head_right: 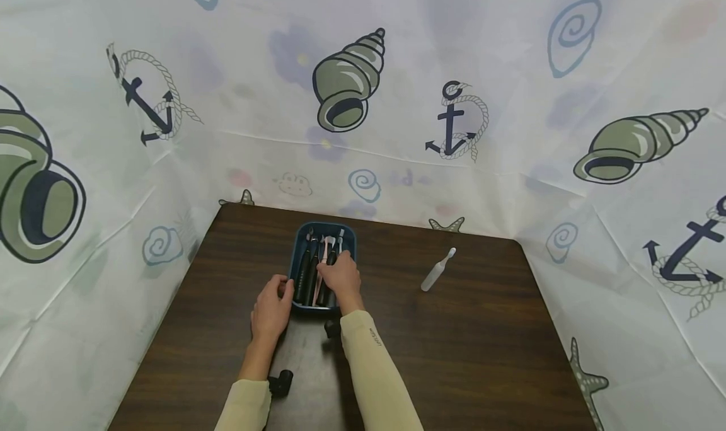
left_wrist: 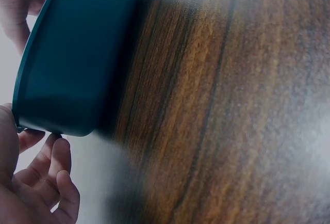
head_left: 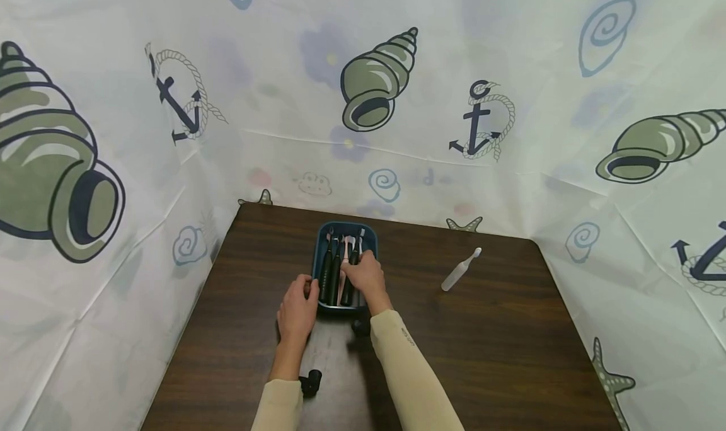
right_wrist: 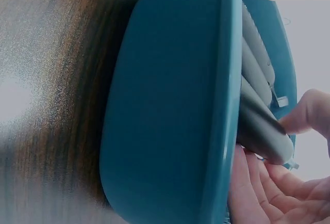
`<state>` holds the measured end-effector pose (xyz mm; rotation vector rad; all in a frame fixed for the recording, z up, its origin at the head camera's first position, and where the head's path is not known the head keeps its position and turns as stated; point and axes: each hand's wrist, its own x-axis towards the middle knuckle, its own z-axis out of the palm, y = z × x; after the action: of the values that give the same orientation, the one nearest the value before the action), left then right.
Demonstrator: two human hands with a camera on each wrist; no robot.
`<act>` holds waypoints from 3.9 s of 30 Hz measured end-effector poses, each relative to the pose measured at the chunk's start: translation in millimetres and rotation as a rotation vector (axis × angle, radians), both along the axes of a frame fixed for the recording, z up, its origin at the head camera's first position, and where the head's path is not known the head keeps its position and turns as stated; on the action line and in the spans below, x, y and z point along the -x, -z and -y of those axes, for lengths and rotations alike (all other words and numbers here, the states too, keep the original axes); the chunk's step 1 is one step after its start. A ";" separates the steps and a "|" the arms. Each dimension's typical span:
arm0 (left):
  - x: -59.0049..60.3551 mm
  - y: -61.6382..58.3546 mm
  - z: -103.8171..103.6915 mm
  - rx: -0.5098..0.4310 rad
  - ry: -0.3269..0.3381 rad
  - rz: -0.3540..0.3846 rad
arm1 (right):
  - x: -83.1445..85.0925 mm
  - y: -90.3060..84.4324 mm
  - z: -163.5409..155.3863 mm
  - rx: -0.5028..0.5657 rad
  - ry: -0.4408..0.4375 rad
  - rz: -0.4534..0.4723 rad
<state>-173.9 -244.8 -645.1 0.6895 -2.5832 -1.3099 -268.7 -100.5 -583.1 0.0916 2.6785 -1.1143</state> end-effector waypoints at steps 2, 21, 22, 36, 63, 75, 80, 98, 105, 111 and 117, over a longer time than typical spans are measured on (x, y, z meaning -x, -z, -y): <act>0.5 -0.1 -0.4 -0.001 0.001 0.000 | 0.5 -0.7 -1.2 0.014 0.004 -0.006; 0.8 -2.0 -2.9 0.014 0.007 0.012 | -4.3 -15.0 -20.9 0.234 0.010 0.004; 0.6 -2.1 -2.7 0.014 0.010 0.012 | -4.8 -16.2 -22.1 0.255 0.012 0.000; -2.1 -0.3 -1.5 0.008 0.014 0.008 | -11.6 -21.4 -41.8 0.400 0.061 -0.049; 0.3 -0.5 -6.2 -0.006 0.010 0.038 | -31.5 -32.3 -112.9 0.523 0.057 -0.183; 0.0 3.3 -5.1 -0.012 0.013 0.017 | -34.6 -40.4 -151.8 0.553 0.077 -0.290; 0.1 2.5 -4.8 -0.005 0.009 0.012 | -35.2 -40.8 -170.1 0.538 0.111 -0.316; 0.9 5.4 -7.6 -0.007 -0.004 -0.006 | -56.1 -36.1 -236.4 0.538 0.229 -0.387; 0.6 4.1 -8.1 -0.005 -0.001 -0.002 | -59.1 -39.8 -272.7 0.492 0.306 -0.391; 1.1 5.0 -8.4 0.004 -0.014 -0.007 | -47.1 -34.5 -300.4 0.405 0.359 -0.430; 2.3 3.7 -9.2 -0.003 -0.002 0.005 | -28.9 -24.3 -321.4 0.299 0.388 -0.488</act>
<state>-176.2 -235.6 -648.8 0.6961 -2.5846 -1.3134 -239.7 220.9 -558.8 0.3370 2.9402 -1.8547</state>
